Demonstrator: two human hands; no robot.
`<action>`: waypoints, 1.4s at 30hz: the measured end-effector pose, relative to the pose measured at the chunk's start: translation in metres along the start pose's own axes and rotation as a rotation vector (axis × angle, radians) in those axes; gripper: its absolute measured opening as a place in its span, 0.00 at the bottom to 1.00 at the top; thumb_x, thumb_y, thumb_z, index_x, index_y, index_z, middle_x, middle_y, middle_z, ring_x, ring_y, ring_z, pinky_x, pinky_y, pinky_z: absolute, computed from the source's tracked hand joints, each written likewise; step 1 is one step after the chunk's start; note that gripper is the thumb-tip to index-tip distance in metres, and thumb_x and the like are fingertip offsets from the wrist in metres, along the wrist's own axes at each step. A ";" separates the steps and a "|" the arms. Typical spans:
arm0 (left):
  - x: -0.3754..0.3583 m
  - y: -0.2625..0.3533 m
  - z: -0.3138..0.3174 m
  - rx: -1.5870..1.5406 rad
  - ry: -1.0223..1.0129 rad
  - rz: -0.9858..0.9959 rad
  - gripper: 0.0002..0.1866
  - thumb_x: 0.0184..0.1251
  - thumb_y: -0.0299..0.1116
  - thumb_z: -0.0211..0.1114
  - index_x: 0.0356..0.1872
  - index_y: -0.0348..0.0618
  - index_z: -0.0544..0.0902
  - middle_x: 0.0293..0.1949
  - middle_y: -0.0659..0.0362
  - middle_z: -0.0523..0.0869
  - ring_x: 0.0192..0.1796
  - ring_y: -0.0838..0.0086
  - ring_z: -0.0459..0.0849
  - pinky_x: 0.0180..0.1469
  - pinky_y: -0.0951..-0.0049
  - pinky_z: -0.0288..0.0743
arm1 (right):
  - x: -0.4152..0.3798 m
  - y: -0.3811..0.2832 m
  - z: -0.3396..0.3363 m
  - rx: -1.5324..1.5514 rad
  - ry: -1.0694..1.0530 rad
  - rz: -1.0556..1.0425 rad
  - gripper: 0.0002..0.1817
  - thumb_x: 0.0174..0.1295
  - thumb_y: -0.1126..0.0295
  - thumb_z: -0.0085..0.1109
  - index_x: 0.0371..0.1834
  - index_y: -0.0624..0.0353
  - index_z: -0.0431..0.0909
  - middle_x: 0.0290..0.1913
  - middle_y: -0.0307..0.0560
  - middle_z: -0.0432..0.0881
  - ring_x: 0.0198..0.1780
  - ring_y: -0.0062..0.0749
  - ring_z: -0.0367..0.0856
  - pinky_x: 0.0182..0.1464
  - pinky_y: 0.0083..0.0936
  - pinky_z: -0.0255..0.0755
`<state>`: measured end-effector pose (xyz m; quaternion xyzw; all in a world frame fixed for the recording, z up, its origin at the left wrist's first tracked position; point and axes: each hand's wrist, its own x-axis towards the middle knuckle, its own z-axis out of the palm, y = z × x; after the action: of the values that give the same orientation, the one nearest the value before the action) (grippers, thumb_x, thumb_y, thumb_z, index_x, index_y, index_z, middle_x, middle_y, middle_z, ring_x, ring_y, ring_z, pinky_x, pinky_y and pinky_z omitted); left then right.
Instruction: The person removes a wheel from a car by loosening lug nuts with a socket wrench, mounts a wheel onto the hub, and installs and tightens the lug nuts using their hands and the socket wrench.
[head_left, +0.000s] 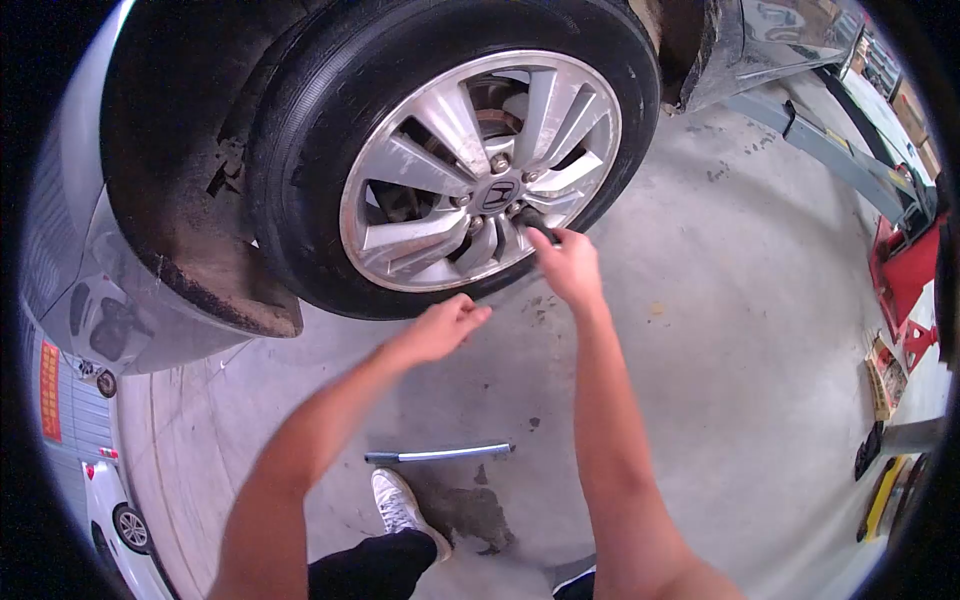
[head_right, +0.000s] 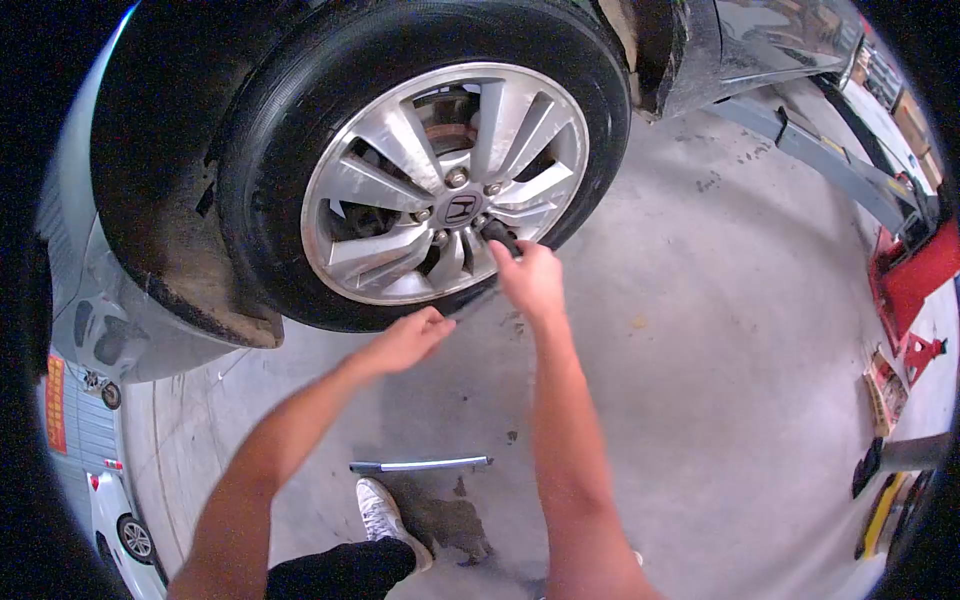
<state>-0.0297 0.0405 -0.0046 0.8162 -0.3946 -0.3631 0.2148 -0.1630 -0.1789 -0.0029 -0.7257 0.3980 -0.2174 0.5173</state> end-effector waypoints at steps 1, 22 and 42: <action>-0.004 -0.017 0.017 -0.183 0.033 0.084 0.30 0.79 0.58 0.62 0.53 0.35 0.79 0.40 0.48 0.90 0.47 0.59 0.90 0.52 0.59 0.81 | -0.008 0.002 -0.013 -0.009 0.021 0.023 0.30 0.65 0.47 0.68 0.51 0.69 0.88 0.37 0.66 0.90 0.47 0.55 0.91 0.53 0.42 0.80; -0.105 -0.122 0.105 -0.010 0.233 0.234 0.19 0.83 0.47 0.53 0.41 0.39 0.74 0.24 0.42 0.78 0.33 0.36 0.79 0.36 0.43 0.69 | -0.083 0.066 -0.079 0.206 0.216 0.252 0.25 0.71 0.50 0.67 0.48 0.68 0.86 0.27 0.37 0.79 0.21 0.15 0.68 0.20 0.19 0.57; -0.080 -0.069 0.102 -0.033 -0.057 0.263 0.21 0.85 0.48 0.52 0.39 0.38 0.75 0.22 0.45 0.75 0.26 0.47 0.76 0.32 0.51 0.69 | -0.107 0.018 -0.130 0.071 0.177 0.081 0.21 0.72 0.53 0.66 0.45 0.65 0.86 0.24 0.36 0.80 0.23 0.16 0.72 0.25 0.22 0.64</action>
<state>-0.1080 0.1394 -0.0800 0.7431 -0.4982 -0.3614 0.2627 -0.3265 -0.1710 0.0389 -0.6684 0.4631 -0.2735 0.5137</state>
